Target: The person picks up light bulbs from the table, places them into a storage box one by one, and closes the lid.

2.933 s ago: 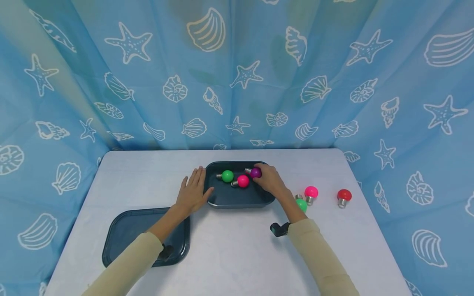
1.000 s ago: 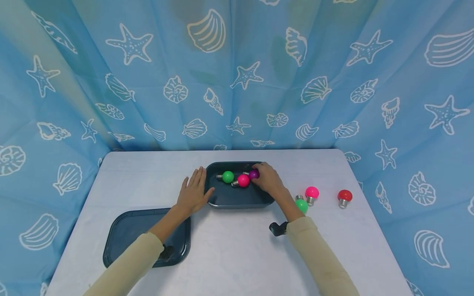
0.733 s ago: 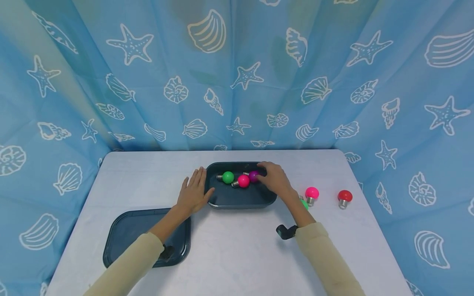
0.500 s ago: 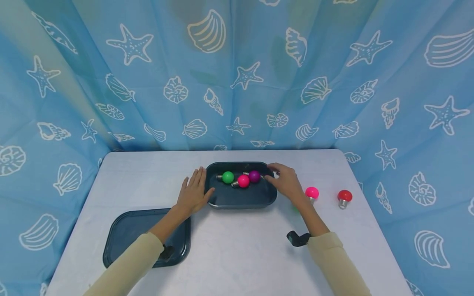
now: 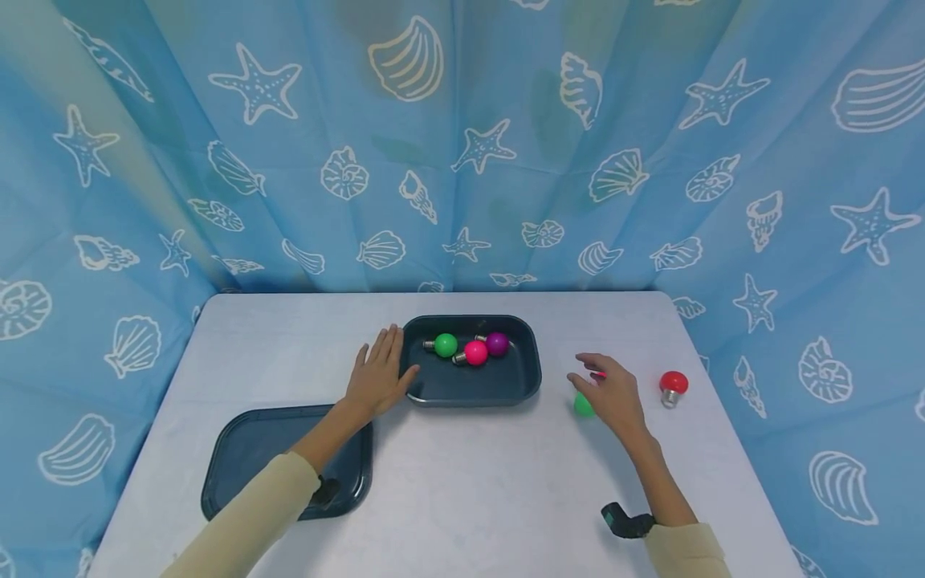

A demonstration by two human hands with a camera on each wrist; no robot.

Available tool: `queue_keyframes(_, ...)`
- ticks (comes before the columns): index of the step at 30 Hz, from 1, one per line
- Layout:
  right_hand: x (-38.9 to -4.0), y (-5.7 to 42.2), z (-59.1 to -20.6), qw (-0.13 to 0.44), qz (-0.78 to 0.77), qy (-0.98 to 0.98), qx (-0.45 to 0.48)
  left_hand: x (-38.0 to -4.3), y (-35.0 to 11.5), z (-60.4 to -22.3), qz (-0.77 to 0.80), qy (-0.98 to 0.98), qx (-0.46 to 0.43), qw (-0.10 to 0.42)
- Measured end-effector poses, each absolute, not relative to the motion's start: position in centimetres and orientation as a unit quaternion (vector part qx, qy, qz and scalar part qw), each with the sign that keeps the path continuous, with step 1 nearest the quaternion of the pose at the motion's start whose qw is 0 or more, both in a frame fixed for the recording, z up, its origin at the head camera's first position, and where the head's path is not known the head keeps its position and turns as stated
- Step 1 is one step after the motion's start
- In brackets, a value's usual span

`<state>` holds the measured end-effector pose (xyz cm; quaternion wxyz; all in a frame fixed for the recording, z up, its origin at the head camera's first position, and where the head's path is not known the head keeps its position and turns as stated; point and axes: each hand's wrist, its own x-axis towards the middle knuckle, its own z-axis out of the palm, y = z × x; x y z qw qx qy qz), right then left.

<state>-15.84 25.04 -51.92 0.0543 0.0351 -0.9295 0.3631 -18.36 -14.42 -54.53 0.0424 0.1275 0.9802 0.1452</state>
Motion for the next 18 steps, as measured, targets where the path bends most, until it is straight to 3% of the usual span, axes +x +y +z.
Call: queue_keyframes(18,-13.1,26.9,-55.5,0.040,0.344,-0.938,-0.015,-18.4,-14.4,-54.4,0.138,0.980,0.128,0.057)
